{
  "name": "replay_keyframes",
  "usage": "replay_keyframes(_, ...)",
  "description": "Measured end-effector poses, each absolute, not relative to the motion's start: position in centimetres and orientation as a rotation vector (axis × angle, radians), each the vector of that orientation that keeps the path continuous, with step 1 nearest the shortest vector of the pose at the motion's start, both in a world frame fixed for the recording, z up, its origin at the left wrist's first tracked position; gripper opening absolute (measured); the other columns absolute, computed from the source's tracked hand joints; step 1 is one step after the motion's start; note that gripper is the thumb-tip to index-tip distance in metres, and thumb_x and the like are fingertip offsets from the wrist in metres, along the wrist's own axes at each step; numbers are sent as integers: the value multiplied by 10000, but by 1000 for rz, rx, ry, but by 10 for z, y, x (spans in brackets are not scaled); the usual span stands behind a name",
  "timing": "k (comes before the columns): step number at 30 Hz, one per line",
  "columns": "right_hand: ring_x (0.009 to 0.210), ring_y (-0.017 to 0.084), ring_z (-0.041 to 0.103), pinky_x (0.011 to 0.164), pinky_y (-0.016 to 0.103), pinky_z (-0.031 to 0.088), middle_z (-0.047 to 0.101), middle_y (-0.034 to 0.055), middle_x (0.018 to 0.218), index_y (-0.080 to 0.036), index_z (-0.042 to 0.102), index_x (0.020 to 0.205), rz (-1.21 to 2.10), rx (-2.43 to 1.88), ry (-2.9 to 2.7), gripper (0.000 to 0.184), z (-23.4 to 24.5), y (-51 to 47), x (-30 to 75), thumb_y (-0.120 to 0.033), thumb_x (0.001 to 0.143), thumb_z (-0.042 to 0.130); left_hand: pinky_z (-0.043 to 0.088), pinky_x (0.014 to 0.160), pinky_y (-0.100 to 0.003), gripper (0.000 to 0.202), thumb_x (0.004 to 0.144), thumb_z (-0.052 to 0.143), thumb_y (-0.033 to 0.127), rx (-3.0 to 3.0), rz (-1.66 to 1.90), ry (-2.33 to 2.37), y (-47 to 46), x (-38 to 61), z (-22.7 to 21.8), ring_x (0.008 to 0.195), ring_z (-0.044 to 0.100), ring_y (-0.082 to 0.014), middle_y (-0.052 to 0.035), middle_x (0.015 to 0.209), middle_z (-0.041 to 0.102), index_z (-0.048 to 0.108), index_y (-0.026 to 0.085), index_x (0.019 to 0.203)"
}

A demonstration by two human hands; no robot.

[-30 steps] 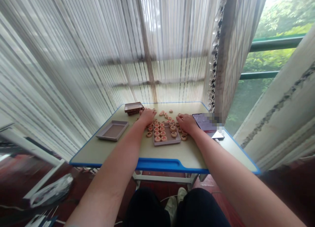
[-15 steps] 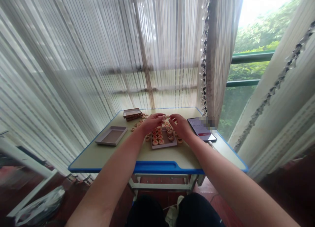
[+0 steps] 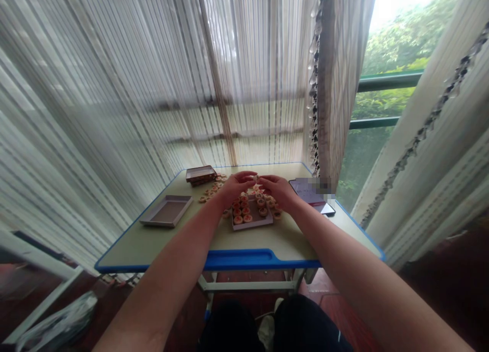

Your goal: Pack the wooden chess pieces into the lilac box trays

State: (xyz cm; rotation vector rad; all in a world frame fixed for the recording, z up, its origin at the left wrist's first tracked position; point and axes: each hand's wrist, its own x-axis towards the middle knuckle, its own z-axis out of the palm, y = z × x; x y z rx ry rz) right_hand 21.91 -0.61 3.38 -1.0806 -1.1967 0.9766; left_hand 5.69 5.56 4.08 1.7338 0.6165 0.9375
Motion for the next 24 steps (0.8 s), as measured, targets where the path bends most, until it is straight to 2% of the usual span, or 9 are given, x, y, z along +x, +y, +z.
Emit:
replay_keyframes(3, 702, 121, 614, 611, 231, 482, 679, 57, 824, -162, 653, 885, 966, -1049, -1135, 269, 35, -6, 221, -349, 693, 681, 424, 609, -225, 443, 658, 716, 368, 1767, 946, 604, 53, 58, 43, 675, 563, -89, -44, 886, 678, 634, 184, 1052)
replay_keyframes(6, 651, 116, 598, 584, 233, 471, 661, 41, 751, -161, 645, 836, 904, -1083, -1139, 263, 34, -5, 224, -356, 668, 698, 462, 679, -251, 440, 644, 731, 346, 1827, 996, 603, 52, 57, 45, 735, 595, -113, -49, 891, 678, 643, 177, 1041)
replay_keyframes(12, 706, 139, 624, 638, 266, 492, 676, 53, 782, -161, 644, 855, 880, -1089, -1210, 269, 35, -10, 226, -357, 676, 686, 484, 700, -272, 316, 667, 709, 361, 1957, 1059, 685, 50, 56, 48, 745, 611, -135, -51, 855, 686, 677, 154, 905)
replay_keyframes(17, 785, 163, 640, 721, 304, 501, 694, 55, 853, -185, 647, 973, 682, -1051, -1434, 327, 37, -16, 225, -323, 679, 683, 481, 745, -283, 347, 675, 703, 359, 1890, 1049, 624, 47, 53, 48, 791, 611, -142, -56, 867, 686, 667, 142, 942)
replay_keyframes(24, 707, 136, 609, 659, 261, 476, 677, 28, 829, -220, 645, 980, 359, -1230, -1644, 262, 40, -21, 229, -325, 739, 636, 460, 659, -251, 405, 703, 664, 406, 1956, 995, 636, 46, 53, 50, 714, 585, -117, -60, 864, 683, 651, 143, 1011)
